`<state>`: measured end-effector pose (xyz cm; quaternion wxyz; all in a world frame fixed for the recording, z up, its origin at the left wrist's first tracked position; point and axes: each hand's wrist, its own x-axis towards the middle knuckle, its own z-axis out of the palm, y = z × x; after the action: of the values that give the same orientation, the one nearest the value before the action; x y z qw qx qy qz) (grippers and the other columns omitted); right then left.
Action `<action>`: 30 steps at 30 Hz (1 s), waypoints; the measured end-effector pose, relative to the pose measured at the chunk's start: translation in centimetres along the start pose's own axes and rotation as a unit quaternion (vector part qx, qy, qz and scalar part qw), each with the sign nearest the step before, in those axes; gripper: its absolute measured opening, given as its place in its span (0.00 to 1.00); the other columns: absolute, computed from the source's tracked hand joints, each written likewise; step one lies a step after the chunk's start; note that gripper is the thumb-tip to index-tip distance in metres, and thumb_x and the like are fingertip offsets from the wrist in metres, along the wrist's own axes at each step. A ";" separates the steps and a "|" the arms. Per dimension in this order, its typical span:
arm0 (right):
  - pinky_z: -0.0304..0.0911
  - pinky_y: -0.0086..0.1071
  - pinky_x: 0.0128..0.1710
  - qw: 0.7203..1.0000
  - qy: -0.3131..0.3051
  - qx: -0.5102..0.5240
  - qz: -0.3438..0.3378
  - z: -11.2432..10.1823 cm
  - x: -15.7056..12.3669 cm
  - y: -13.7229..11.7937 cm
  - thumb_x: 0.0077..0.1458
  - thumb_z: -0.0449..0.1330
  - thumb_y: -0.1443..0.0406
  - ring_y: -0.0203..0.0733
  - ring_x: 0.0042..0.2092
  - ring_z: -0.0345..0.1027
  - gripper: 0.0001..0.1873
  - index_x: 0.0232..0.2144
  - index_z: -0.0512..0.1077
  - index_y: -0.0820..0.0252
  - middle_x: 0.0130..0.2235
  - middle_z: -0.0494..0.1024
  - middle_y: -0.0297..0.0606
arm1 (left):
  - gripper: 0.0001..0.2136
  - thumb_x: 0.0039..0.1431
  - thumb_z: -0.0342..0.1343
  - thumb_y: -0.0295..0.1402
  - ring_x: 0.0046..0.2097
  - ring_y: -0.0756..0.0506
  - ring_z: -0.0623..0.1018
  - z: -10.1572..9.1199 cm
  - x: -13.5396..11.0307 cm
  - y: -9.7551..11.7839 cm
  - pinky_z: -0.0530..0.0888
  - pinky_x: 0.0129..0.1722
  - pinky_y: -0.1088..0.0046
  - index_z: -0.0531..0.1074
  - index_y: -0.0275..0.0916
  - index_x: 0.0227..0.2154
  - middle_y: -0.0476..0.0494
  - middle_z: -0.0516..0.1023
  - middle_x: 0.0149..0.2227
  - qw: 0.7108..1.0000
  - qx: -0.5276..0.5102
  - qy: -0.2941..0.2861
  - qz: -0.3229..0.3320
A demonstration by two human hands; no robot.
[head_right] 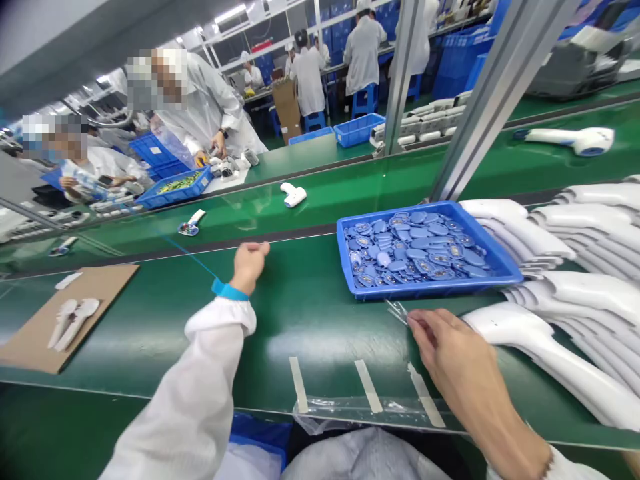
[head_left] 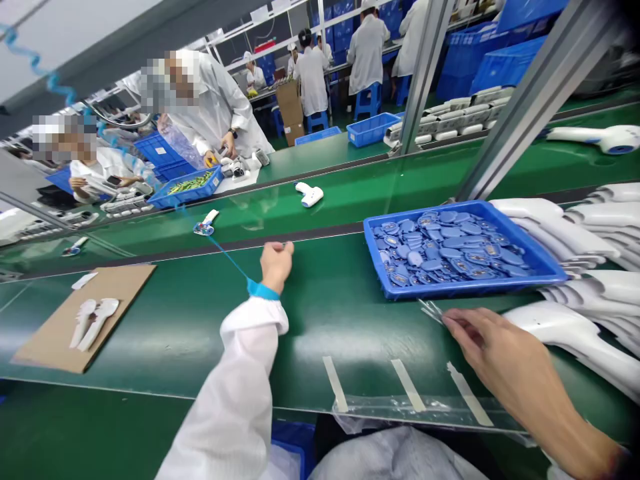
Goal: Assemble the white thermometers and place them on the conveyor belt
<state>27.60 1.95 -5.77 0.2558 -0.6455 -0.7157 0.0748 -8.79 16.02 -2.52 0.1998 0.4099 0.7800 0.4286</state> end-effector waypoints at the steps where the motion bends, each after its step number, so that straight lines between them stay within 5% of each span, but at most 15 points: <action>1: 0.68 0.40 0.32 1.000 -0.009 0.000 0.015 0.0 0.0 -0.2 0.67 0.49 0.54 0.46 0.31 0.75 0.20 0.35 0.76 0.55 0.36 0.81 0.44 | 0.08 0.56 0.63 0.32 0.46 0.41 0.77 0.4 -1.5 -1.2 0.73 0.52 0.59 0.68 0.39 0.32 0.40 0.76 0.39 1.000 0.021 -0.001 0.023; 8: 0.71 0.44 0.34 0.996 0.012 -0.035 -0.086 0.3 -0.2 -0.2 0.67 0.44 0.56 0.51 0.34 0.78 0.24 0.42 0.77 0.60 0.38 0.83 0.48 | 0.02 0.62 0.56 0.30 0.55 0.37 0.73 1.4 -8.3 -4.2 0.67 0.58 0.55 0.70 0.40 0.33 0.37 0.74 0.49 0.983 0.106 0.014 0.148; 13: 0.70 0.41 0.32 0.995 0.012 -0.060 -0.082 -1.4 -1.0 0.0 0.69 0.46 0.52 0.49 0.35 0.78 0.25 0.46 0.76 0.60 0.42 0.82 0.46 | 0.03 0.62 0.57 0.30 0.53 0.36 0.73 1.7 -8.9 -4.0 0.69 0.54 0.54 0.71 0.40 0.32 0.37 0.74 0.49 0.979 0.133 0.028 0.154; 17: 0.71 0.40 0.36 0.993 0.001 -0.027 -0.115 -0.4 0.2 -0.1 0.69 0.48 0.50 0.47 0.40 0.77 0.25 0.48 0.77 0.60 0.47 0.80 0.47 | 0.04 0.62 0.57 0.31 0.53 0.34 0.73 1.9 -8.8 -3.7 0.69 0.53 0.53 0.72 0.40 0.31 0.37 0.75 0.49 0.976 0.151 0.034 0.151; 20: 0.72 0.39 0.39 0.994 -0.027 0.024 -0.106 0.8 2.0 -0.4 0.69 0.47 0.51 0.44 0.37 0.76 0.27 0.40 0.80 0.60 0.45 0.79 0.47 | 0.04 0.63 0.57 0.31 0.53 0.34 0.73 1.9 -8.8 -3.7 0.68 0.53 0.52 0.72 0.40 0.32 0.37 0.75 0.49 0.975 0.159 0.032 0.152; 23: 0.71 0.40 0.42 0.996 -0.041 0.049 -0.060 -0.4 2.2 -1.1 0.68 0.48 0.50 0.47 0.39 0.76 0.26 0.36 0.80 0.59 0.40 0.81 0.46 | 0.04 0.63 0.57 0.31 0.53 0.35 0.73 1.8 -8.9 -3.7 0.68 0.53 0.54 0.72 0.40 0.32 0.38 0.75 0.49 0.974 0.165 0.027 0.154; 26: 0.70 0.36 0.34 0.975 -0.198 0.102 -0.018 -3.5 -1.1 -1.7 0.65 0.53 0.50 0.45 0.33 0.75 0.20 0.38 0.79 0.54 0.36 0.81 0.40 | 0.04 0.63 0.58 0.32 0.53 0.37 0.73 1.8 -9.1 -3.8 0.68 0.53 0.57 0.71 0.40 0.32 0.39 0.75 0.49 0.973 0.170 0.024 0.154; 28: 0.69 0.31 0.30 0.898 -0.408 0.161 -0.025 -4.6 -4.8 -1.7 0.65 0.56 0.55 0.41 0.32 0.74 0.13 0.37 0.79 0.50 0.33 0.81 0.35 | 0.04 0.63 0.58 0.32 0.53 0.37 0.73 1.8 -9.1 -3.8 0.68 0.52 0.58 0.71 0.40 0.32 0.39 0.75 0.48 0.973 0.174 0.023 0.153; 30: 0.71 0.31 0.32 0.850 -0.491 0.190 -0.026 -3.6 -8.5 -1.7 0.60 0.59 0.60 0.40 0.32 0.75 0.09 0.38 0.80 0.48 0.33 0.81 0.34 | 0.04 0.64 0.58 0.31 0.52 0.37 0.73 1.9 -9.1 -3.8 0.68 0.51 0.58 0.71 0.40 0.32 0.40 0.75 0.47 0.972 0.176 0.022 0.152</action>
<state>28.12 -7.34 -4.22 -0.0099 -0.4444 -0.7364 0.5100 -4.01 8.47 -7.08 0.0396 0.5428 0.7760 0.3188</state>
